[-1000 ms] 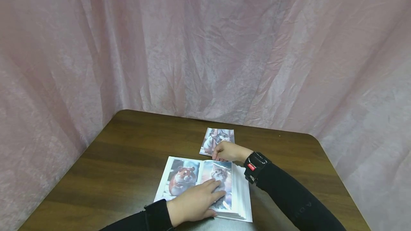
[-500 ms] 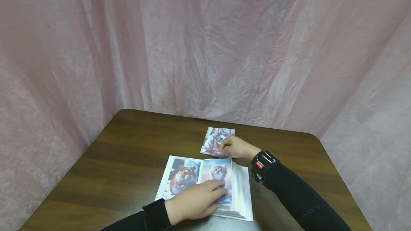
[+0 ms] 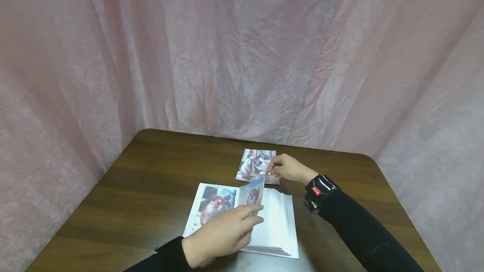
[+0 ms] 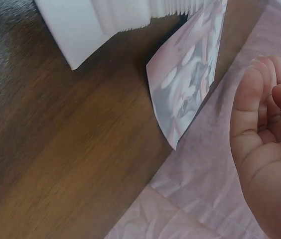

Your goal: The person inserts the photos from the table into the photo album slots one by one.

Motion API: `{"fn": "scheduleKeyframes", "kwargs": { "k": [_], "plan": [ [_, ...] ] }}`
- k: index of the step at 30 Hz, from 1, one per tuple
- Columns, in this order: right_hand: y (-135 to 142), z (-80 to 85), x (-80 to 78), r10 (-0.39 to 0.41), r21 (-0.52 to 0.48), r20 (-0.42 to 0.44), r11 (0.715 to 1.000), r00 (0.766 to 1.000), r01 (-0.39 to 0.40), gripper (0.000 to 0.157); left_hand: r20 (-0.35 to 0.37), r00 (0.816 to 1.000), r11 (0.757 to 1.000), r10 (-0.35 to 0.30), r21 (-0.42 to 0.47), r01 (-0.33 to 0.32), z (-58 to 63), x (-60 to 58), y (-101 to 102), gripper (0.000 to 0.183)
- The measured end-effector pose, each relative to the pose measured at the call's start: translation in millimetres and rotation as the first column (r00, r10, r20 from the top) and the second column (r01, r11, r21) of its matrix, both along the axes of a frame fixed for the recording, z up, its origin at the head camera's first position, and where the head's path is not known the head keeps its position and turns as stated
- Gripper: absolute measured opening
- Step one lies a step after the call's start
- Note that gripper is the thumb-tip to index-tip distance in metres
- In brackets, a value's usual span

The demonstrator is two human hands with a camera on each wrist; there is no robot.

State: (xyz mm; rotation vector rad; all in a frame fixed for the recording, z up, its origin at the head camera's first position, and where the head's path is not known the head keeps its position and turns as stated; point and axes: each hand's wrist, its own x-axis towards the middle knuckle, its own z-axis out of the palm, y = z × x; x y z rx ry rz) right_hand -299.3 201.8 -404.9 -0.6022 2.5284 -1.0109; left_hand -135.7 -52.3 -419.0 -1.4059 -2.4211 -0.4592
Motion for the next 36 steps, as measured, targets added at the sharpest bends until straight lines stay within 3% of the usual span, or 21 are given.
{"fn": "scheduleKeyframes", "kwargs": {
  "k": [5,9,15,26,33,36],
  "plan": [
    [3,-0.9,0.3,-0.023,-0.012,0.02,1.0,1.0,0.023,0.02,-0.077,0.994,0.997,0.071,0.023,-0.069,7.4,3.7,-24,0.026],
    [4,0.0,-0.7,-0.045,-0.021,0.023,0.999,0.999,0.045,0.019,-0.094,0.985,0.99,0.142,0.029,-0.139,10.2,4.0,-44,0.025],
    [4,0.7,-0.9,-0.053,-0.024,0.03,0.998,0.998,0.054,0.017,-0.101,0.971,0.976,0.217,0.042,-0.213,2.3,5.2,-68,0.024],
    [14,2.2,1.0,-0.079,-0.015,0.019,0.997,0.997,0.08,0.014,0.027,0.941,0.939,0.338,-0.071,-0.335,-8.0,9.9,-81,0.024],
    [17,-2.2,0.0,-0.077,-0.023,0.02,0.997,0.997,0.078,0.014,0.17,0.911,0.916,0.377,-0.214,-0.339,-7.2,10.5,-84,0.034],
    [17,-3.2,-0.4,-0.078,-0.03,0.023,0.996,0.997,0.079,0.014,0.198,0.905,0.912,0.376,-0.251,-0.324,-9.0,9.9,-86,0.037]
  ]
}}
